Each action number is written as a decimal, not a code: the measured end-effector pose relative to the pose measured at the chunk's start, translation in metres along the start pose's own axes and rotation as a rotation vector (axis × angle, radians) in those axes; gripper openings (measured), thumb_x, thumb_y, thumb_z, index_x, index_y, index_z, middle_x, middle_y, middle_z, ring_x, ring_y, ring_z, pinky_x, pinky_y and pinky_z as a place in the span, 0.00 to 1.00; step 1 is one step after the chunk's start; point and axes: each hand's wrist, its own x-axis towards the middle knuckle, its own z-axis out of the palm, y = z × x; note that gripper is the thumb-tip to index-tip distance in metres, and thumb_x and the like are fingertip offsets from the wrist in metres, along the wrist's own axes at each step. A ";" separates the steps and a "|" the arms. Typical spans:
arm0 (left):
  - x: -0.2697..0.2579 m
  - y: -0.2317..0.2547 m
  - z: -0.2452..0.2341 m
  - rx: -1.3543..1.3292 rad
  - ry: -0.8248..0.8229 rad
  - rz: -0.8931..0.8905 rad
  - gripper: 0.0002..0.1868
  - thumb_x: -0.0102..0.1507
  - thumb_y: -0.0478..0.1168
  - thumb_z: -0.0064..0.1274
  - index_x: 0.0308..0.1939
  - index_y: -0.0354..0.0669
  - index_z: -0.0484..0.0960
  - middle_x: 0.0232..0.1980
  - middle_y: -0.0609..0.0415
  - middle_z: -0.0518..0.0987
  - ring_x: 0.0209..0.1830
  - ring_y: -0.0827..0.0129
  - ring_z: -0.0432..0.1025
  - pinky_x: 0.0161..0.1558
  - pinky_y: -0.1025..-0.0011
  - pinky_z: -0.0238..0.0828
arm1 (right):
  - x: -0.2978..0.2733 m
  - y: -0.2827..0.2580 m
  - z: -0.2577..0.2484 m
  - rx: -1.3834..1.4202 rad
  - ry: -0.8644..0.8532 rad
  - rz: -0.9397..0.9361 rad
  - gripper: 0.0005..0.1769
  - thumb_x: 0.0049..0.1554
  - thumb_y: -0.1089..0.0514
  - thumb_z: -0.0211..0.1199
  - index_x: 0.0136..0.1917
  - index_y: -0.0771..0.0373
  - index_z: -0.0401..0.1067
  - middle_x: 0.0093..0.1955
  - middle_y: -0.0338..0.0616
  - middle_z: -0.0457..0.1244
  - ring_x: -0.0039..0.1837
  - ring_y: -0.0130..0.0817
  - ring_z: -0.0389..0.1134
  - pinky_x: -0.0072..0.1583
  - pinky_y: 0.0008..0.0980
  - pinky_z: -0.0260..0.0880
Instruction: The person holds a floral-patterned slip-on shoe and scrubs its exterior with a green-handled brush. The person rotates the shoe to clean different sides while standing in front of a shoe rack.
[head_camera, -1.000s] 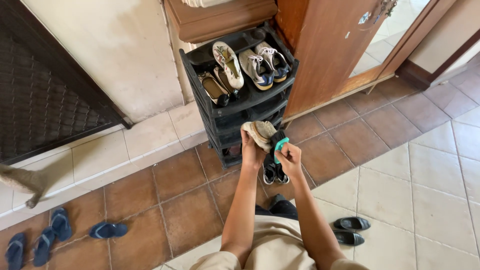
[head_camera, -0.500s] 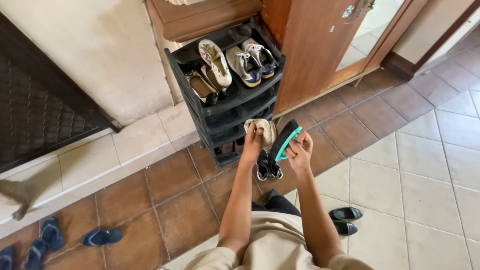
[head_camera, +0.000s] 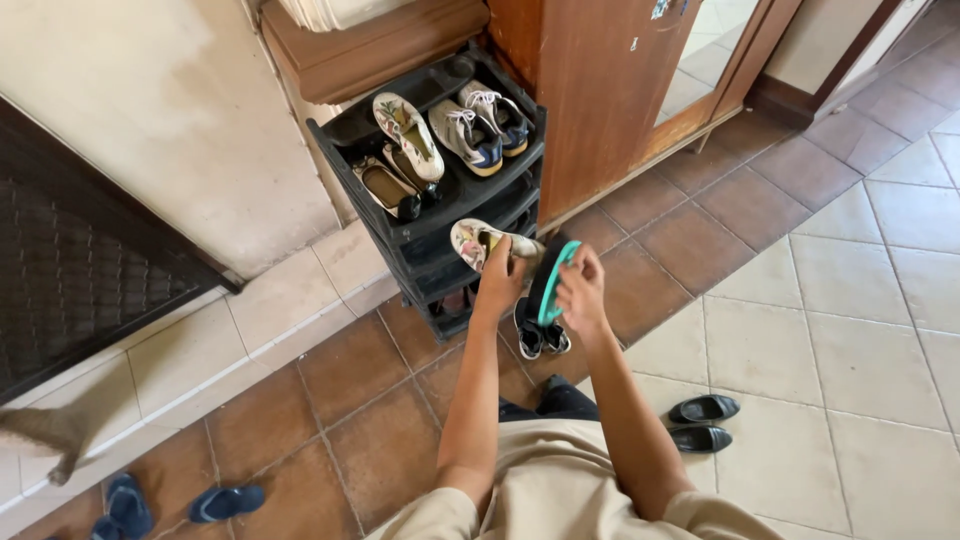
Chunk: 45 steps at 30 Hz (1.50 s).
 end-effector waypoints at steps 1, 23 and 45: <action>-0.002 0.004 -0.004 0.003 -0.002 0.006 0.28 0.67 0.43 0.43 0.70 0.37 0.68 0.63 0.30 0.71 0.66 0.37 0.66 0.65 0.46 0.63 | -0.007 0.003 0.003 0.004 0.000 -0.006 0.17 0.61 0.66 0.53 0.39 0.47 0.52 0.24 0.26 0.39 0.21 0.15 0.39 0.21 0.16 0.39; -0.012 0.012 0.018 0.663 -0.085 0.551 0.17 0.66 0.42 0.49 0.58 0.59 0.81 0.44 0.61 0.86 0.50 0.74 0.79 0.71 0.56 0.53 | 0.023 0.017 -0.061 0.190 0.223 0.220 0.15 0.59 0.62 0.56 0.44 0.41 0.55 0.29 0.19 0.42 0.25 0.10 0.42 0.23 0.08 0.36; 0.021 -0.009 0.062 0.686 -0.224 0.796 0.20 0.64 0.46 0.52 0.61 0.58 0.79 0.39 0.60 0.82 0.44 0.67 0.77 0.51 0.64 0.63 | 0.039 0.020 -0.105 0.307 0.287 0.118 0.22 0.59 0.63 0.56 0.34 0.42 0.49 0.28 0.17 0.38 0.23 0.09 0.39 0.22 0.10 0.35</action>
